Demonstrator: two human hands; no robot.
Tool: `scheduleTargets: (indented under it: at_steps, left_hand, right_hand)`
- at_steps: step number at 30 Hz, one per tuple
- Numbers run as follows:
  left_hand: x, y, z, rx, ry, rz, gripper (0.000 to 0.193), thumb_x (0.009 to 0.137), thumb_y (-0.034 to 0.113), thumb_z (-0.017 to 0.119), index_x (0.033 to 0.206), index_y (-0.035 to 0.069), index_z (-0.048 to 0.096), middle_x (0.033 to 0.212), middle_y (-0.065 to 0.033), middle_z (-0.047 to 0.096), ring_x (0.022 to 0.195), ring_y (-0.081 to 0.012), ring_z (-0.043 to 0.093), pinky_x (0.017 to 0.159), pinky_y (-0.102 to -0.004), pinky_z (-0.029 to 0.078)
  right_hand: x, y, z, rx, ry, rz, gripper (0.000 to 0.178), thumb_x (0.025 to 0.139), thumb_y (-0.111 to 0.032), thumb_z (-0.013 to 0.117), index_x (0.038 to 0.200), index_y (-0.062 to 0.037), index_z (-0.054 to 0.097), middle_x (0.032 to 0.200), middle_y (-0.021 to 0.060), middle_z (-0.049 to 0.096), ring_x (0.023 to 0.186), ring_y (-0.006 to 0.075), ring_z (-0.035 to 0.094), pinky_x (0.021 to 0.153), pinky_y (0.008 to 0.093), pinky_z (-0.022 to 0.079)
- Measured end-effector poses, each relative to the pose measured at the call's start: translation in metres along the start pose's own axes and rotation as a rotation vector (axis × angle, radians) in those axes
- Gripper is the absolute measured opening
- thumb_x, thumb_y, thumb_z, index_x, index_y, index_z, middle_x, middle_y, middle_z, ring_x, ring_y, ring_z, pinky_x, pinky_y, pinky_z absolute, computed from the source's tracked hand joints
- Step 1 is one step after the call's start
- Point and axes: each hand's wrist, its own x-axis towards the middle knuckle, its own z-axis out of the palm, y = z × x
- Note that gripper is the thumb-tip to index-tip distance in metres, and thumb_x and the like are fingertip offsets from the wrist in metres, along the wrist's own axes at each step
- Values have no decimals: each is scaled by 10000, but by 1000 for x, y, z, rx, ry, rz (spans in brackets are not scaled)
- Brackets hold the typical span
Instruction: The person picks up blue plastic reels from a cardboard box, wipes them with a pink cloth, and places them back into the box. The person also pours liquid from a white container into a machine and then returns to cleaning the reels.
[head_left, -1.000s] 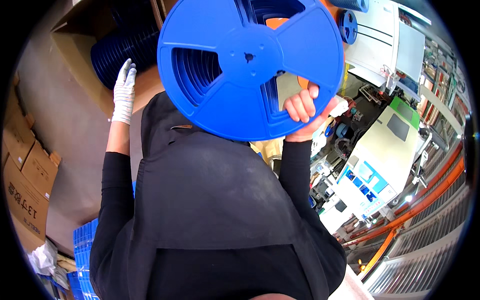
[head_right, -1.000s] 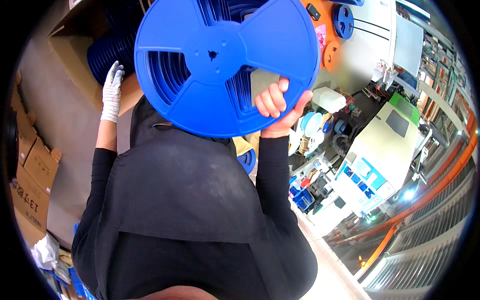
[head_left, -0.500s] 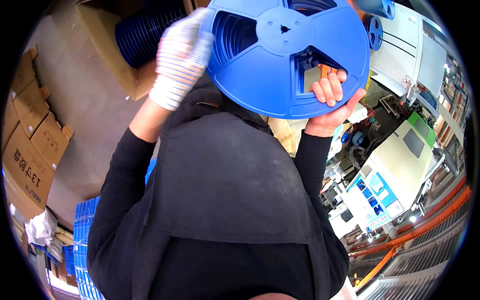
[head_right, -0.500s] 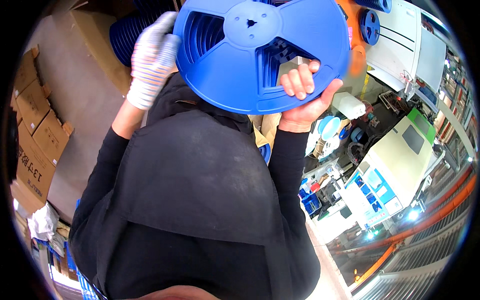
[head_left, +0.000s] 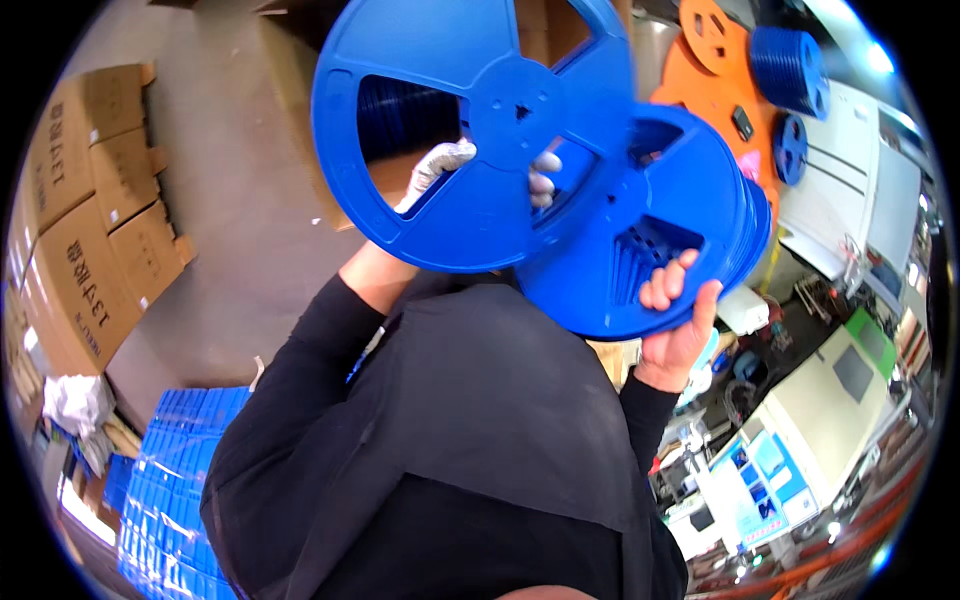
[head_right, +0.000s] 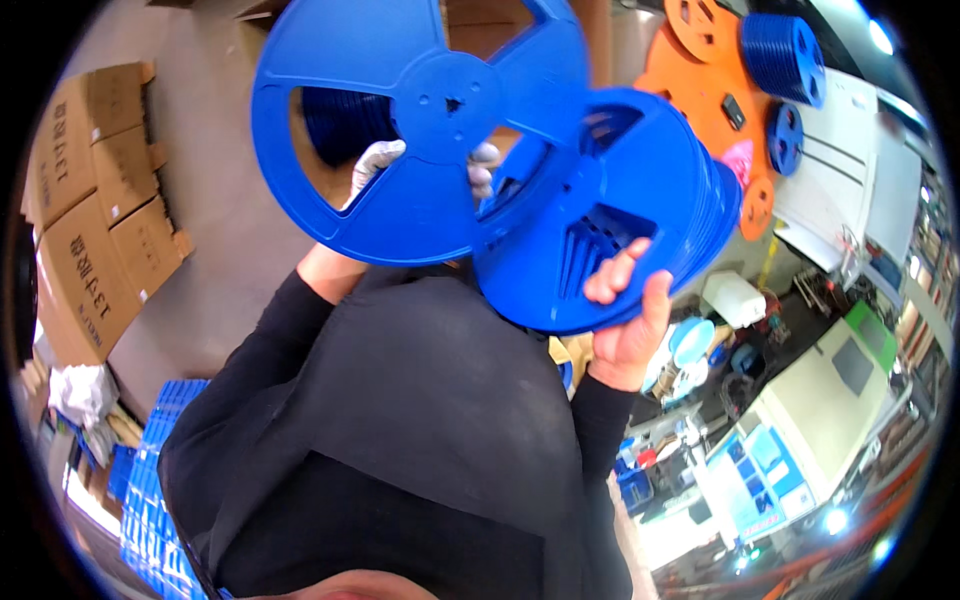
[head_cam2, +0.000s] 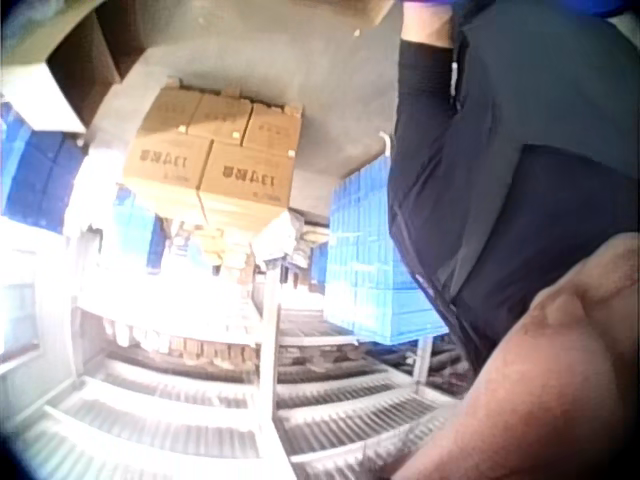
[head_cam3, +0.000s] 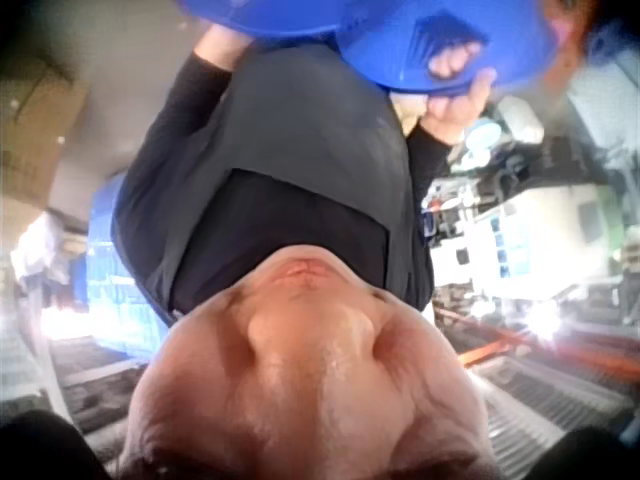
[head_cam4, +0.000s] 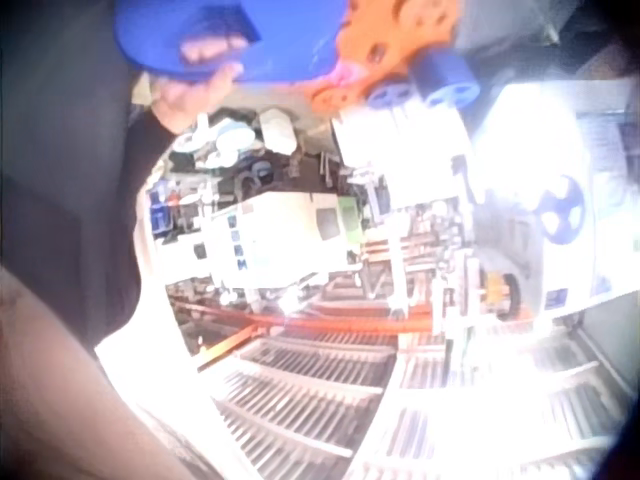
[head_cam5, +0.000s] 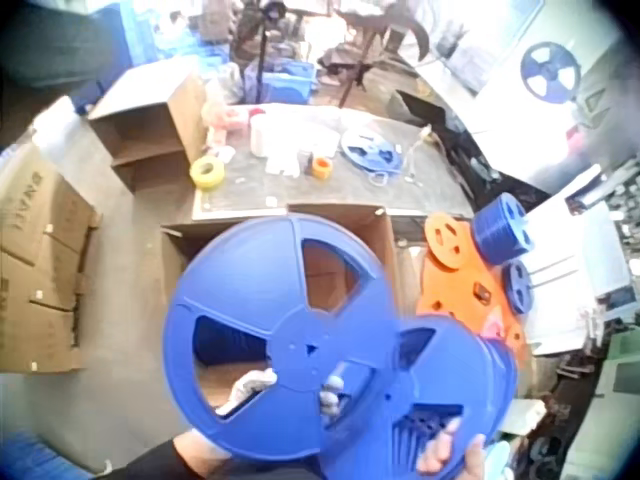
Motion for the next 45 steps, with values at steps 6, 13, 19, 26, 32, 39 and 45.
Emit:
scheduleTargets:
  at_steps: [6, 13, 19, 26, 32, 39, 45]
  left_hand:
    - [-1, -12, -6, -421, -232, -50, 854, 805, 488, 628, 1431, -12, 333, 1309, -236, 505, 1156, -375, 551, 1007, -487, 446]
    - [-5, -7, -2, -383, -165, -82, 853, 792, 532, 609, 1408, -7, 369, 1240, -204, 541, 1115, -365, 559, 983, -463, 472]
    - [-9, -12, 11, -191, -78, -107, 700, 903, 431, 548, 1430, 13, 353, 1293, -208, 538, 1169, -318, 562, 1025, -437, 441]
    - [-19, -22, 44, 523, 132, 10, 650, 905, 298, 648, 1437, 61, 360, 1351, -155, 514, 1256, -262, 507, 1053, -386, 411]
    - [-23, -12, 80, 953, 79, 42, 591, 901, 284, 625, 1388, 12, 430, 1322, -111, 535, 1212, -190, 502, 1052, -322, 366]
    - [-36, -22, 80, 903, 245, -9, 694, 898, 430, 613, 1432, 54, 377, 1407, -153, 461, 1296, -289, 443, 1096, -391, 334]
    - [-33, -23, 83, 982, 208, -29, 710, 889, 444, 615, 1430, 51, 378, 1408, -165, 456, 1300, -300, 442, 1106, -399, 321]
  right_hand:
    - [-9, -1, -26, 111, 53, -23, 412, 949, -432, 546, 1114, -61, 478, 771, 14, 474, 640, 123, 430, 616, 280, 389]
    - [-15, 2, -19, 98, 61, -40, 408, 948, -422, 550, 1117, -58, 475, 774, 23, 474, 650, 130, 441, 625, 288, 402]
    - [-7, 4, -6, 47, 153, -15, 325, 872, -139, 661, 1139, -37, 506, 885, 51, 551, 712, 138, 501, 647, 298, 420]
    - [45, 37, 52, -230, 195, 15, 418, 732, -5, 733, 1082, -23, 505, 932, 89, 642, 749, 162, 605, 677, 288, 491]
    - [57, 61, 70, -162, 175, 8, 407, 738, 49, 703, 1071, -27, 482, 879, 58, 610, 728, 149, 589, 640, 283, 487]
    - [54, 74, 80, -297, 220, -76, 348, 775, 54, 674, 1065, -26, 500, 868, 43, 605, 722, 158, 619, 647, 287, 512]
    - [51, 78, 79, -322, 266, -123, 326, 777, 61, 652, 1056, -27, 508, 859, 45, 602, 701, 158, 620, 646, 278, 506]
